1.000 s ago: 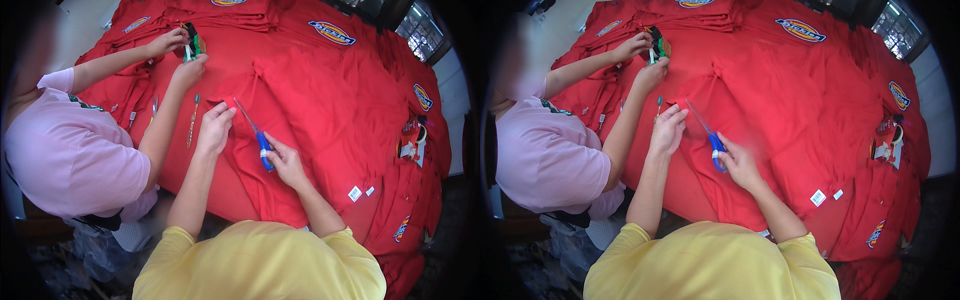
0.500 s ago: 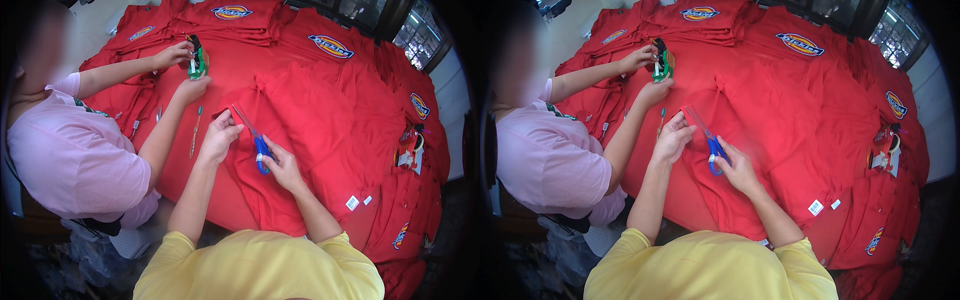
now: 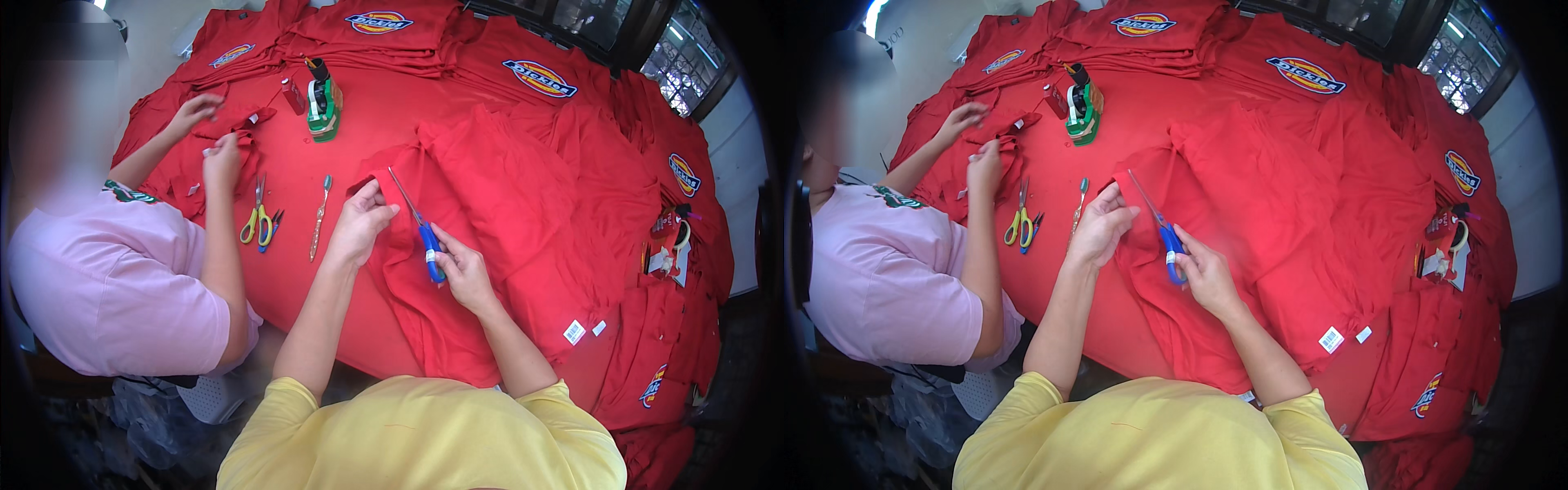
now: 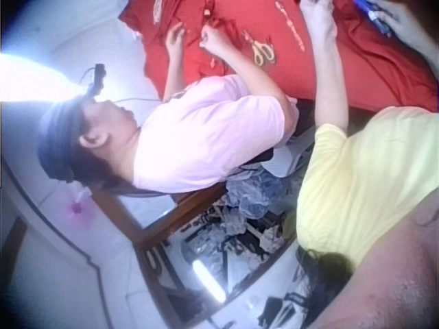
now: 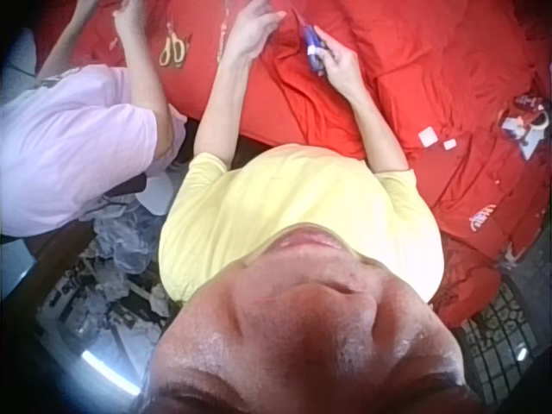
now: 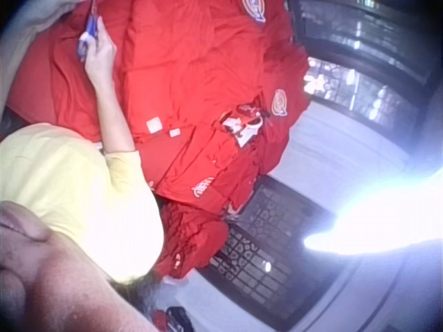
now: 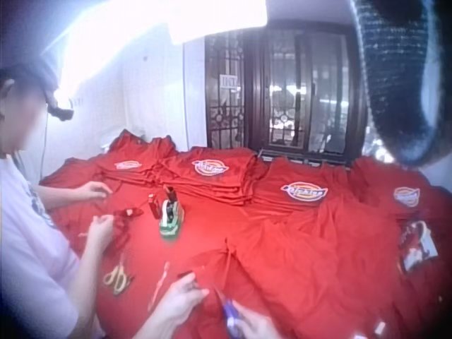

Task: The person uses scissors to trim excess threads and labels from several red shirts on a table.

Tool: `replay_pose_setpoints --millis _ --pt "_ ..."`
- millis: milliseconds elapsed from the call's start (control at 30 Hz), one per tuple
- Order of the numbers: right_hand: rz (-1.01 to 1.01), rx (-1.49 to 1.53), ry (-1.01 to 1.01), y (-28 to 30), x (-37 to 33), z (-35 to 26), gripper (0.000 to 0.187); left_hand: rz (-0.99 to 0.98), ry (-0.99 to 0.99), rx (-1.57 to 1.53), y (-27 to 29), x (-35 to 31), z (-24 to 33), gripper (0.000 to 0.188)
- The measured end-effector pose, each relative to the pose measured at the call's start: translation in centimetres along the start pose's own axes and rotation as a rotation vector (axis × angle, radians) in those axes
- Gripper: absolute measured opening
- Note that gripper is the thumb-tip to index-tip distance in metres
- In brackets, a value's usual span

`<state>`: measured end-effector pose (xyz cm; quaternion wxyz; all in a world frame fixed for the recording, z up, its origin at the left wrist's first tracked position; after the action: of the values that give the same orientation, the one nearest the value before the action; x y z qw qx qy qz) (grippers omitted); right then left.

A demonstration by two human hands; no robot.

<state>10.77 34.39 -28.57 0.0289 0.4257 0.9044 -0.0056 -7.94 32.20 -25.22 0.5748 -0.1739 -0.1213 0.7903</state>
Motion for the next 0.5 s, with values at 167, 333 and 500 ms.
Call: replay_pose_setpoints --millis 167,333,500 --pt "0.014 -0.166 0.135 0.0 0.0 -0.4 0.049 0.025 -0.05 -0.037 0.9 1.1 0.8 0.032" --pt "0.04 -0.25 0.279 0.0 0.4 -0.3 0.051 -0.02 -0.02 0.012 0.0 0.7 1.4 0.04" --pt "0.019 -0.115 0.101 -0.2 0.6 -1.2 0.05 -0.014 0.011 0.051 0.1 0.5 0.9 0.043"
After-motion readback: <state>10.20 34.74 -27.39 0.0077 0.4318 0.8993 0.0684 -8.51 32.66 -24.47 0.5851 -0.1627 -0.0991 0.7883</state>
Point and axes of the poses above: each hand's wrist, its own x-axis towards the middle knuckle, its own y-axis out of the back of the hand, z = x × y, the point moved 4 cm from there along x, towards the middle knuckle, and after that the axes turned 1 degree about -z, right-handed, at the moved point
